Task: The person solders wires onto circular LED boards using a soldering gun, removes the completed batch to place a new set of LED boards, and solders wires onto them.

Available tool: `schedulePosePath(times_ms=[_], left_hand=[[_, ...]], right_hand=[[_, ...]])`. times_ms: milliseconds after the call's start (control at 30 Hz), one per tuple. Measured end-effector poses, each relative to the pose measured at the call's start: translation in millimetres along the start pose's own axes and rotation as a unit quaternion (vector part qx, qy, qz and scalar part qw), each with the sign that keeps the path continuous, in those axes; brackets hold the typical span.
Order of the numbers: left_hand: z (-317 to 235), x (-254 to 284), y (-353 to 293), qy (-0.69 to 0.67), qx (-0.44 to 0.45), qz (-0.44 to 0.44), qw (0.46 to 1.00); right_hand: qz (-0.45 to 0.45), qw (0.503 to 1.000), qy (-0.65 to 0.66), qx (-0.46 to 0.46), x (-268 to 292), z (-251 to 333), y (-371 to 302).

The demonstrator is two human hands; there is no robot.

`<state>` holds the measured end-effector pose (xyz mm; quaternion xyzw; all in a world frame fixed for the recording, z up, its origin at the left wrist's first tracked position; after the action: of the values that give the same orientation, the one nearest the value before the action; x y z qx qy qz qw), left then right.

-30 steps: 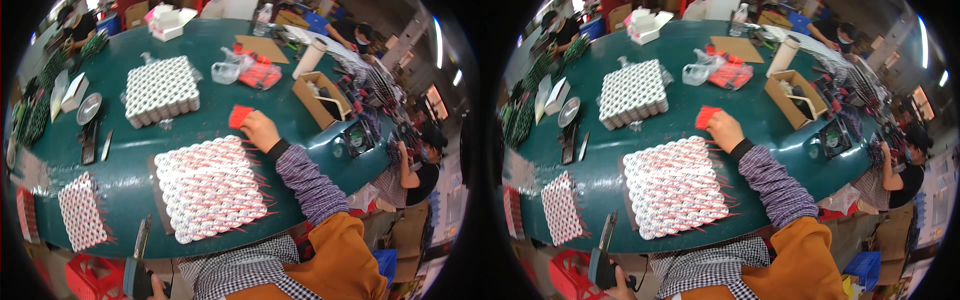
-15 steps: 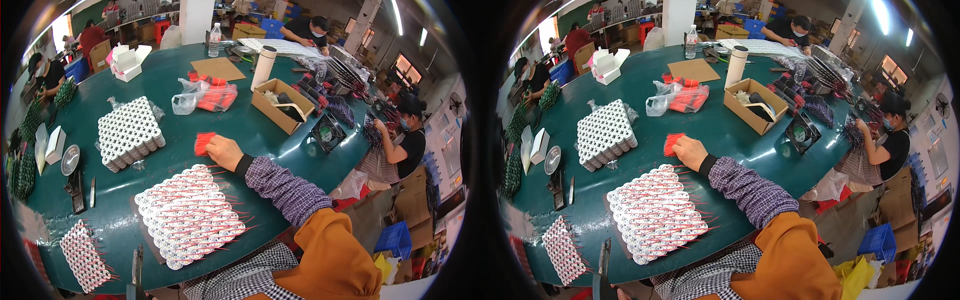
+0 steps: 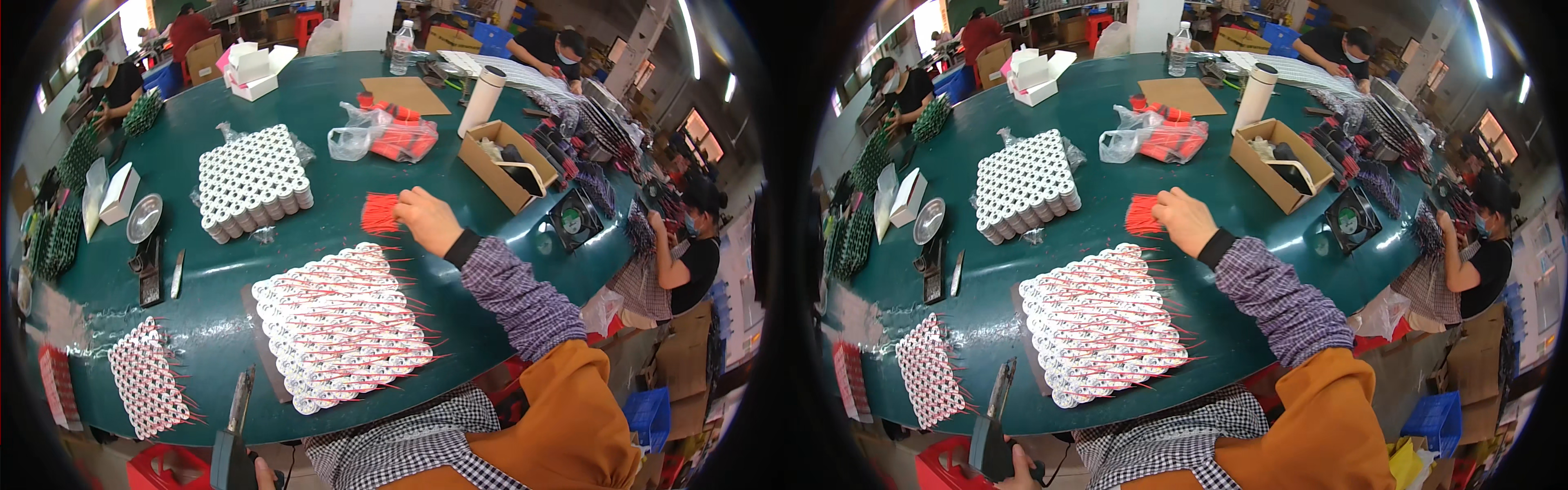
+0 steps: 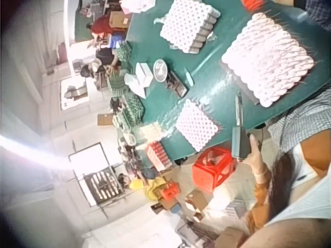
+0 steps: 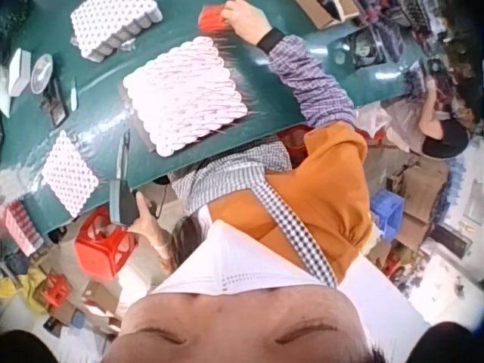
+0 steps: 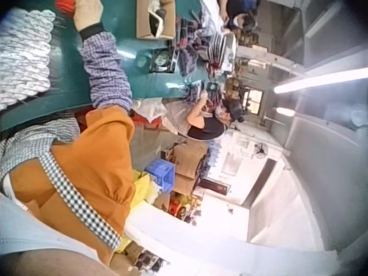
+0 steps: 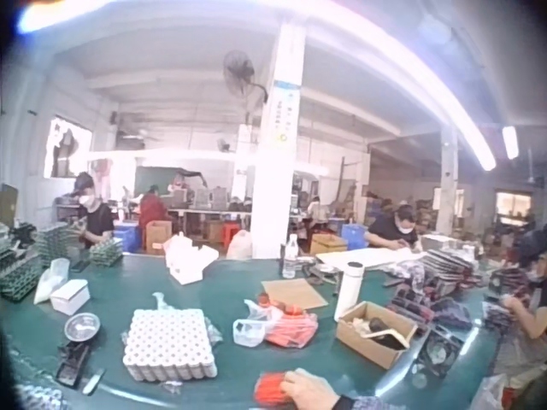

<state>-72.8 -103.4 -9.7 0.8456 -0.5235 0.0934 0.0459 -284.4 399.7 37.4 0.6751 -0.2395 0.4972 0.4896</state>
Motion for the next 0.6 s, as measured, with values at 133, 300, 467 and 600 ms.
schedulePosePath(times_ms=[133, 300, 467, 600], left_hand=[[-6.4, 7.7, 0.9, -0.001, -0.010, -0.009, 1.000], [-24.5, 6.4, 4.8, 0.026, -0.017, -0.005, 1.000], [-11.5, 17.5, 15.5, -0.053, -0.016, -0.052, 0.997], [-18.2, 27.4, 20.3, -0.094, -0.020, -0.074, 0.993]], right_hand=[[0.100, 0.984, -0.139, 0.040, 9.2, 12.7, 3.7], [0.222, 0.937, -0.247, 0.104, -14.7, 42.4, 6.5], [0.248, 0.934, -0.230, 0.115, -22.4, 37.7, 6.5], [0.163, 0.957, -0.212, 0.114, 11.4, 49.4, 35.6]])
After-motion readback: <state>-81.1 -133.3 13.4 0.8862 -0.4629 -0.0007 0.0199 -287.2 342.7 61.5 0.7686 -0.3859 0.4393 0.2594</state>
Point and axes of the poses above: each hand's wrist, its own y-axis towards the middle knuckle, its own x-axis out of the back of the hand, z = x × y, the point moved 7 cm from there along y, towards the middle knuckle, and after that the axes turned 10 degrees about x, right-handed, at the moved point
